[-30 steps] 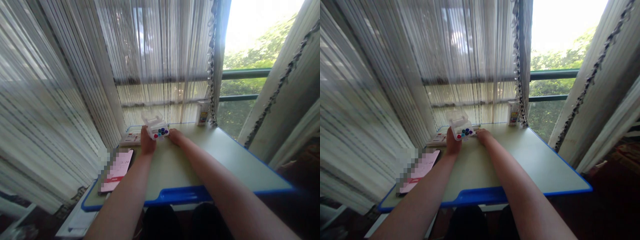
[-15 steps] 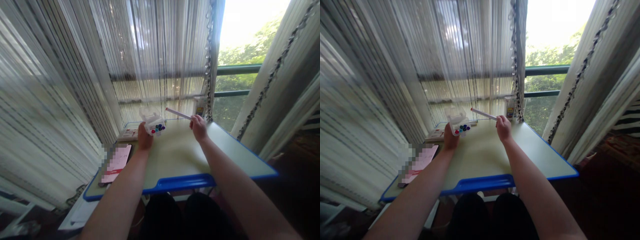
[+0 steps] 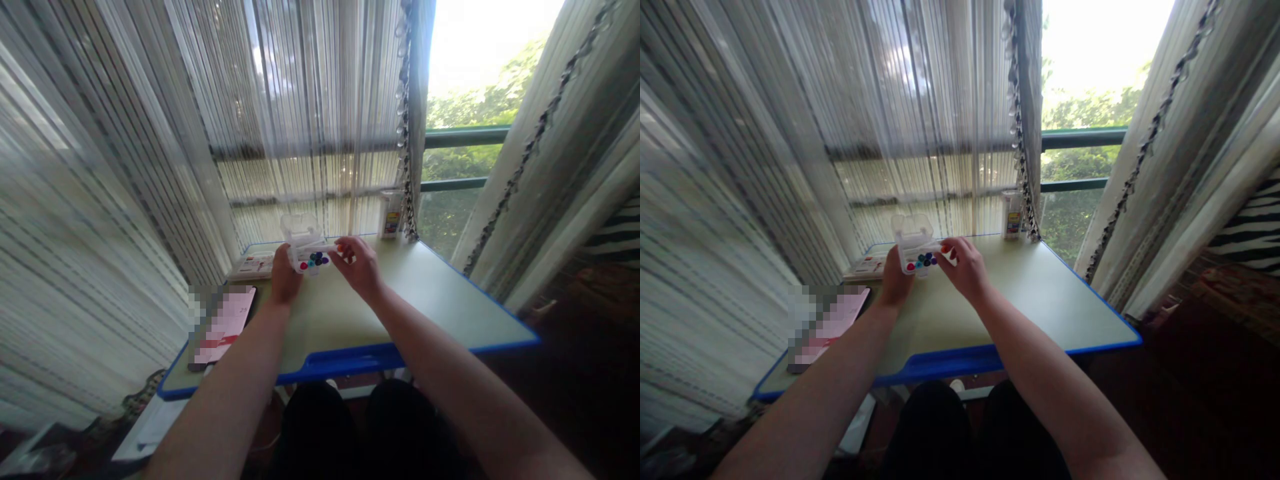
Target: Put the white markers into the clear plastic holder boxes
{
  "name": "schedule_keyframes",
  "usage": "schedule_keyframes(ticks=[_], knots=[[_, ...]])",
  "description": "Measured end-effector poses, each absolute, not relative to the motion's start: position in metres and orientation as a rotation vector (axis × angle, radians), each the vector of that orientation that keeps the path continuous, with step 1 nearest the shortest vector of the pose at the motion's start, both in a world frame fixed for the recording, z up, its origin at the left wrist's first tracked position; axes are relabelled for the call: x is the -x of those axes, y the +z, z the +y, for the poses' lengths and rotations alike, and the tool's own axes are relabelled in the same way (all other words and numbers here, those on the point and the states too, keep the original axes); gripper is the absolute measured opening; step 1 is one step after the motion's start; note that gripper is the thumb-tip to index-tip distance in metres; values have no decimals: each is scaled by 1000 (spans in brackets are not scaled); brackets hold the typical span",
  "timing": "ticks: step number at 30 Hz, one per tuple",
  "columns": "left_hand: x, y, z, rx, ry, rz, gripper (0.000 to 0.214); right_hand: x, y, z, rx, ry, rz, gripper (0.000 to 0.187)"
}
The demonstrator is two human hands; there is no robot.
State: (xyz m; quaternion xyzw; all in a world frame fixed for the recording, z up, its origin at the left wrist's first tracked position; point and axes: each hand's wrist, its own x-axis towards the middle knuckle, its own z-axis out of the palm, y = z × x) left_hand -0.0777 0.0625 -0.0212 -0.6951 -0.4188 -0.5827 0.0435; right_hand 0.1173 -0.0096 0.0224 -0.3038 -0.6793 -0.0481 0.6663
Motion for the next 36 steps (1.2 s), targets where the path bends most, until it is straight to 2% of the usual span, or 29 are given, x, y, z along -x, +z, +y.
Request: schedule_keyframes(ticks=[23, 31, 36], knots=[[73, -20, 61, 2120, -1680, -1184, 26, -103, 16, -15, 742, -86, -1667, 21], [70, -19, 60, 2200, -1652, -1174, 21, -100, 20, -19, 664, -199, -1779, 28], [70, -19, 60, 2203, -1674, -1132, 23, -98, 15, -15, 714, -213, -1842, 25]])
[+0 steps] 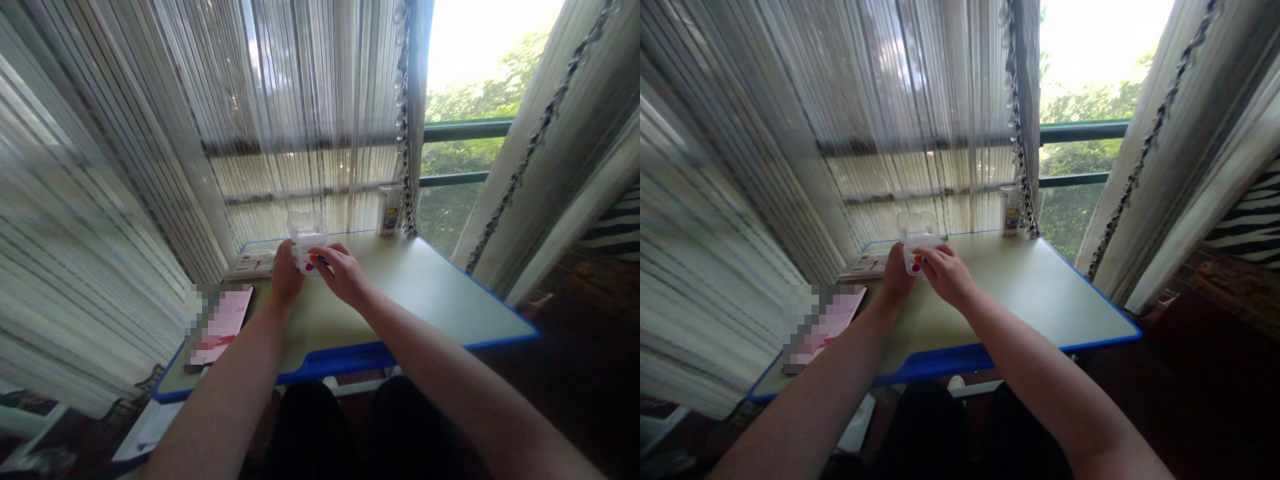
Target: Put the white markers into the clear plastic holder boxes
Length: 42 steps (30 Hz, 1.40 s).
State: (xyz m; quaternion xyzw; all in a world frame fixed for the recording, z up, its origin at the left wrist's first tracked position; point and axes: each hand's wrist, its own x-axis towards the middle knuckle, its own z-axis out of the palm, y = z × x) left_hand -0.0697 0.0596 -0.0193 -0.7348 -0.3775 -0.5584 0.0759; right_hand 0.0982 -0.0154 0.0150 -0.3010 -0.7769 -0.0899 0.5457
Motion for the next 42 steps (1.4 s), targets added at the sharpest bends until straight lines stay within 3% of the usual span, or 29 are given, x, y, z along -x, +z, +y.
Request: schedule_keyframes(ticks=[11, 17, 24, 32, 42], knots=[[68, -18, 57, 2191, -1679, -1163, 20, -100, 20, -19, 704, -200, -1905, 20], [68, -17, 58, 2153, -1748, -1197, 21, -97, 18, -21, 692, -198, -1857, 27], [73, -14, 63, 1994, -1797, -1265, 25, -105, -4, 5, 884, -143, -1492, 29], [75, -14, 67, 1816, -1960, -1409, 24, -101, -8, 61, 1430, 125, -2242, 33], [71, -21, 67, 1876, -1887, -1371, 36, -80, -9, 110, 1570, 56, -2306, 47]])
